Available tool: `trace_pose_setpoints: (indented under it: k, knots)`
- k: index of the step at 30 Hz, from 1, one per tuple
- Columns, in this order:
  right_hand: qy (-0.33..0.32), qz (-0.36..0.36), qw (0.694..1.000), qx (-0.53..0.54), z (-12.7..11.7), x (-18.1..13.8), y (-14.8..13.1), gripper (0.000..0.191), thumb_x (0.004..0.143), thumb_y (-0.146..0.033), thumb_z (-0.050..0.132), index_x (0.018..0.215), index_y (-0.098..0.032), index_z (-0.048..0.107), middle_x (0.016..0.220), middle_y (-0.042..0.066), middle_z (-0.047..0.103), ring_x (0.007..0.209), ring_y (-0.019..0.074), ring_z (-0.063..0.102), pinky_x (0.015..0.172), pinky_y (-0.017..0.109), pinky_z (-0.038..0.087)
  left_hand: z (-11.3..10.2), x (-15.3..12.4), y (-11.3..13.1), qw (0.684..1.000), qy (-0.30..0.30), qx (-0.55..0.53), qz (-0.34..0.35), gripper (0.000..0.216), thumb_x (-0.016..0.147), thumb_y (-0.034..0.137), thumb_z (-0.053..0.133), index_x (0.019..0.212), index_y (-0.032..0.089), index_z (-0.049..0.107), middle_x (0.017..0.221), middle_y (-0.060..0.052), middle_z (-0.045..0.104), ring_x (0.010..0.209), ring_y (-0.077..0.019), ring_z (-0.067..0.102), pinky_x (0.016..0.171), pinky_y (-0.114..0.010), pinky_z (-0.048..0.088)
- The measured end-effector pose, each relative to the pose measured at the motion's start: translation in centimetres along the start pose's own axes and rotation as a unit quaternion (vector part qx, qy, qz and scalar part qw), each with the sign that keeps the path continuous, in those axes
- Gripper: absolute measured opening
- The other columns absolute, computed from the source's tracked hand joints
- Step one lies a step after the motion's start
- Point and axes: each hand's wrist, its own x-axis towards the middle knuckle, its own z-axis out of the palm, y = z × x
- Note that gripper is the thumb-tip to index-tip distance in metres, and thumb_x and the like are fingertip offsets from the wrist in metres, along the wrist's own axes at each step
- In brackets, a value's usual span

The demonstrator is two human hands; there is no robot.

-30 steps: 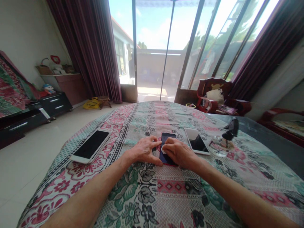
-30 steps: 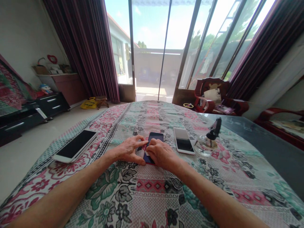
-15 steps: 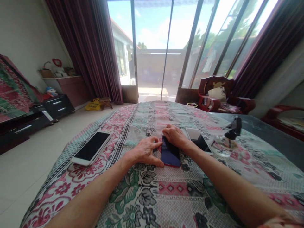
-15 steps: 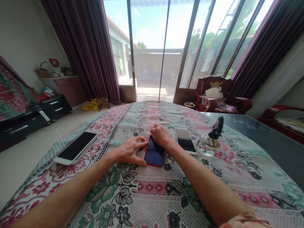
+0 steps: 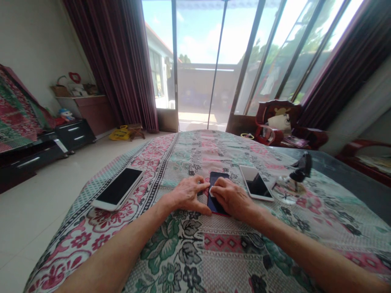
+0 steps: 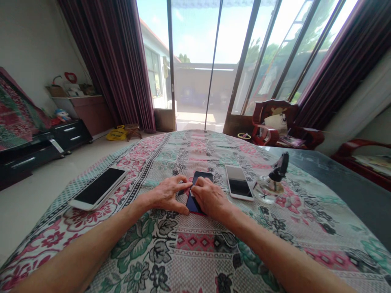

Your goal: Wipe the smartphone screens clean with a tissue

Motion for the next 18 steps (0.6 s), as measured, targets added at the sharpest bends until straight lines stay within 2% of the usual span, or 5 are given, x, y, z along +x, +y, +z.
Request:
trace_pose_setpoints:
  k: [4, 8, 13, 18]
  knots:
    - [-0.007, -0.025, 0.999, 0.036, -0.2, -1.0, -1.1, 0.025, 0.093, -0.023, 0.043, 0.080, -0.017, 0.063, 0.086, 0.005, 0.053, 0.078, 0.0139, 0.047, 0.069, 0.026, 0.037, 0.2, 0.0, 0.0, 1.000, 0.003, -0.003, -0.005, 0.091, 0.058, 0.072, 0.068, 0.134, 0.028, 0.044, 0.130, -0.007, 0.047, 0.109, -0.0295, 0.052, 0.096, -0.042, 0.043]
    - [0.010, -0.014, 0.999, 0.049, -0.2, -0.5, -0.5, 0.025, 0.093, -0.022, 0.043, 0.081, -0.018, 0.065, 0.086, 0.005, 0.053, 0.078, 0.0141, 0.048, 0.070, 0.026, 0.038, 0.1, -0.1, 0.0, 1.000, 0.002, -0.008, -0.006, 0.087, 0.059, 0.070, 0.069, 0.133, 0.030, 0.045, 0.130, -0.006, 0.047, 0.110, -0.0289, 0.052, 0.097, -0.041, 0.043]
    - [0.015, 0.035, 0.999, 0.005, 0.1, 1.6, 1.8, 0.027, 0.094, -0.023, 0.042, 0.084, -0.018, 0.067, 0.088, 0.006, 0.056, 0.084, 0.0154, 0.051, 0.074, 0.026, 0.038, -0.1, 0.0, 0.1, 1.000, -0.005, -0.006, -0.002, 0.086, 0.061, 0.072, 0.066, 0.133, 0.031, 0.045, 0.129, -0.006, 0.048, 0.107, -0.0291, 0.052, 0.096, -0.042, 0.043]
    - [-0.011, 0.104, 0.993, -0.050, 0.4, 4.5, 3.0, 0.030, 0.094, -0.026, 0.040, 0.083, -0.018, 0.067, 0.094, 0.008, 0.060, 0.087, 0.0158, 0.054, 0.076, 0.025, 0.037, 0.0, 0.0, 0.0, 1.000, -0.009, -0.003, -0.005, 0.087, 0.061, 0.075, 0.063, 0.133, 0.031, 0.046, 0.132, -0.007, 0.046, 0.108, -0.0301, 0.052, 0.096, -0.044, 0.043]
